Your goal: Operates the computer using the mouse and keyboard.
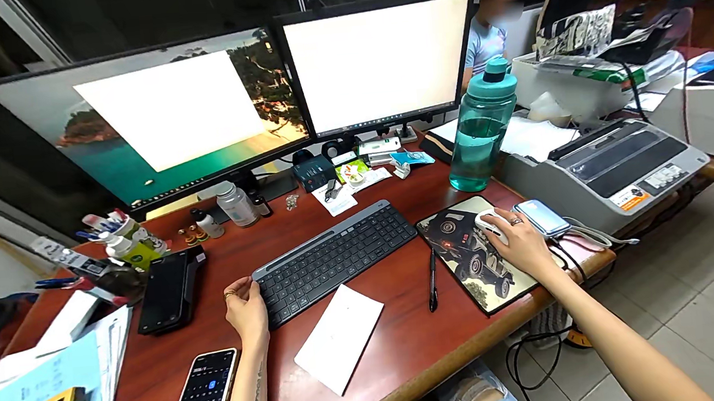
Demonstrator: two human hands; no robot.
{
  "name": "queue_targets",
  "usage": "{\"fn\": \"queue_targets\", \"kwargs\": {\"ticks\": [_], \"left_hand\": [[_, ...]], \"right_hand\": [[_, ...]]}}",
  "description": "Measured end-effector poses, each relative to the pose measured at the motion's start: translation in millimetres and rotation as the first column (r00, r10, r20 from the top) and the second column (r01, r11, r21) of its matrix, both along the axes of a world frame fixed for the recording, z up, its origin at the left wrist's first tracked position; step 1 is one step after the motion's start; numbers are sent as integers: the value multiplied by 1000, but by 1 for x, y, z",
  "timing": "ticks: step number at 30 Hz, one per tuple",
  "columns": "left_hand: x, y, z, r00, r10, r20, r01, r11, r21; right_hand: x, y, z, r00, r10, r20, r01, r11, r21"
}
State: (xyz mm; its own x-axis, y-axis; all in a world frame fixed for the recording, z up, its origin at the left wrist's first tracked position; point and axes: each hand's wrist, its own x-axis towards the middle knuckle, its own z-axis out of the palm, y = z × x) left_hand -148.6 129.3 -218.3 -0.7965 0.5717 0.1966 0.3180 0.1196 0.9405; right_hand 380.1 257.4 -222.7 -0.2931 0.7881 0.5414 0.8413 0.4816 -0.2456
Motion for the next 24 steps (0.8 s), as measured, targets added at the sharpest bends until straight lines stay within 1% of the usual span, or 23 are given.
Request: {"fn": "queue_targets", "kwargs": {"ticks": [3, 8, 10, 13, 17, 24], "left_hand": [[0, 0, 0, 1000, 4, -3, -4, 1000, 0], [0, 0, 1, 1000, 5, 5, -5, 1000, 4], [2, -1, 2, 1000, 7, 4, -7, 1000, 3], [2, -2, 4, 1000, 20, 2, -20, 1000, -8], [1, -3, 5, 999, 27, -18, -28, 999, -37], [1, -2, 6, 997, 33, -65, -38, 997, -69]], "right_hand": [[0, 0, 0, 1000, 24, -4, -24, 1000, 9], [1, 1, -1, 994, 111, -19, -110, 993, 37], [2, 2, -1, 989, 137, -50, -135, 990, 36], [2, 5, 2, 986, 141, -84, -141, 990, 9], [-1, 9, 0, 989, 141, -42, -140, 990, 29], [-4, 10, 0, 994, 105, -18, -105, 994, -4]]}}
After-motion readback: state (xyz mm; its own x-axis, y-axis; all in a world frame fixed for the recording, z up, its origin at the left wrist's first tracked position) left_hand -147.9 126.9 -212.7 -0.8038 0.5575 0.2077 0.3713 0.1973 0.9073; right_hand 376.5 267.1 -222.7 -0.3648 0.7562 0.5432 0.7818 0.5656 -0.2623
